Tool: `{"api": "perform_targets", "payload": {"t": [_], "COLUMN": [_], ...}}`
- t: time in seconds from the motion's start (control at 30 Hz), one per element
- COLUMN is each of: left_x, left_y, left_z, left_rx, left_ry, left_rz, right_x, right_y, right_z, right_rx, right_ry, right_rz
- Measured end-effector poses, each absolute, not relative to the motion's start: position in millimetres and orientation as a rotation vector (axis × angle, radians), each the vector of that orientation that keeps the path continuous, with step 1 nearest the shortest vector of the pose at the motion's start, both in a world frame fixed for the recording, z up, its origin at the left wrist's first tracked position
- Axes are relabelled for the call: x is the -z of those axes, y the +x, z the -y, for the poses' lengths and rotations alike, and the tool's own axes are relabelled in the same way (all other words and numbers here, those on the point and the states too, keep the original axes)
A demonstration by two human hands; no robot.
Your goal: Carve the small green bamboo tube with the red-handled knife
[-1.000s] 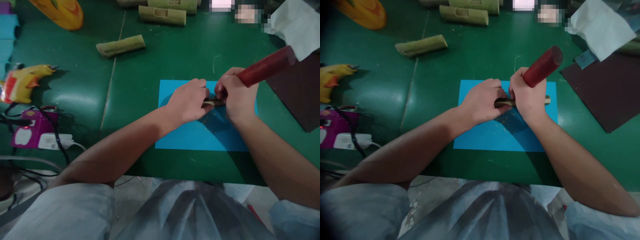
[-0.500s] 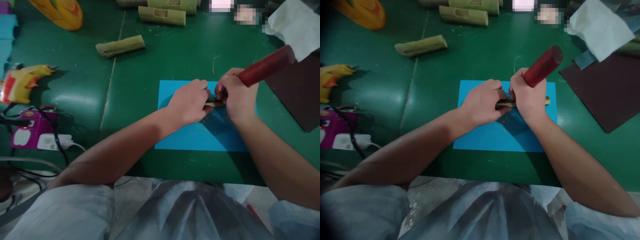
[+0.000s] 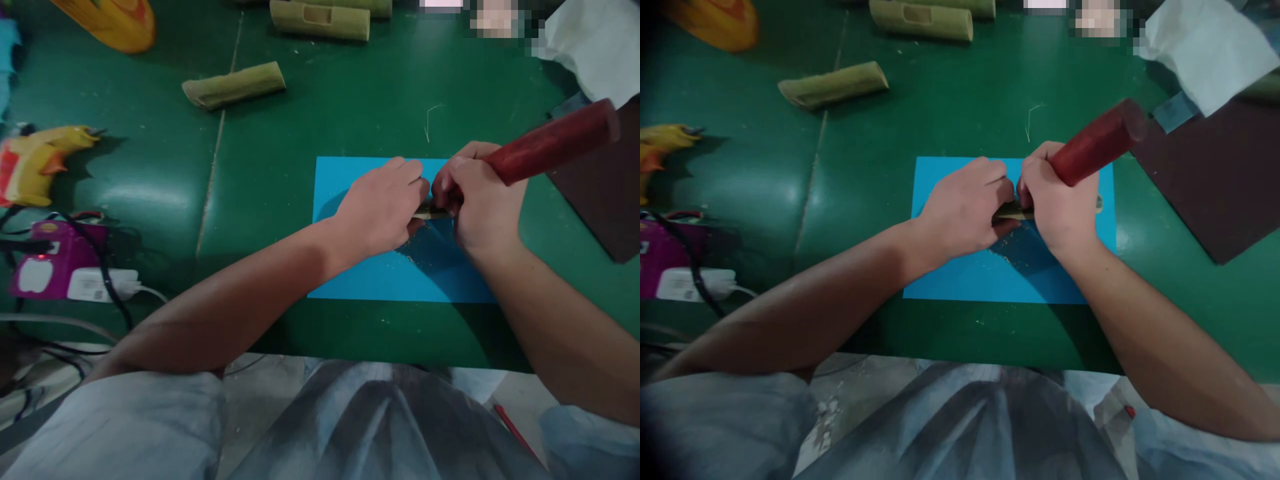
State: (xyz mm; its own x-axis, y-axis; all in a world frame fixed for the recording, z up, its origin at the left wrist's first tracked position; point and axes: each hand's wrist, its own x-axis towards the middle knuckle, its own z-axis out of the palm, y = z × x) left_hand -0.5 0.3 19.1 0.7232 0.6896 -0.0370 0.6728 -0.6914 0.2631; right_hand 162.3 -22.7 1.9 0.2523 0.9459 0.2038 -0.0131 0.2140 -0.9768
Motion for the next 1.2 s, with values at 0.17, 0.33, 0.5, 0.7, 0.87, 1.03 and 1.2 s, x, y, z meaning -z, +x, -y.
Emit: {"api": "perform_targets", "payload": {"t": [0.17, 0.33, 0.5, 0.7, 0.87, 1.03, 1.2], "left_x": [-10.1, -7.9, -10.6, -9.7, -15.8, -21.3, -19.4], "left_y": [-4.0, -4.8, -3.1, -2.7, -0.3, 1.0, -0.8], "left_z": [-0.4, -1.7, -2.1, -1.2, -3.2, -4.6, -2.6], "left_rx": [-0.183, -0.200, -0.179, -0.151, -0.099, -0.023, -0.084], "left_ry": [2.694, 2.686, 2.680, 2.663, 2.652, 2.644, 2.641], "left_rz": [-1.071, -1.052, -1.048, -1.102, -1.144, -1.155, -1.157], "right_x": [-1.9, 0.4, 1.9, 8.1, 14.0, 12.6, 6.3], "right_y": [161.8, 163.5, 163.5, 163.5, 164.8, 164.1, 161.8], "right_z": [22.3, 20.8, 20.0, 21.0, 17.5, 9.9, 11.2], "right_rx": [-0.887, -0.866, -0.862, -0.807, -0.857, -0.840, -0.867], "right_ry": [-1.148, -1.140, -1.148, -1.183, -1.202, -1.099, -1.176], "right_rz": [1.071, 1.093, 1.124, 1.192, 1.189, 1.112, 1.105]}}
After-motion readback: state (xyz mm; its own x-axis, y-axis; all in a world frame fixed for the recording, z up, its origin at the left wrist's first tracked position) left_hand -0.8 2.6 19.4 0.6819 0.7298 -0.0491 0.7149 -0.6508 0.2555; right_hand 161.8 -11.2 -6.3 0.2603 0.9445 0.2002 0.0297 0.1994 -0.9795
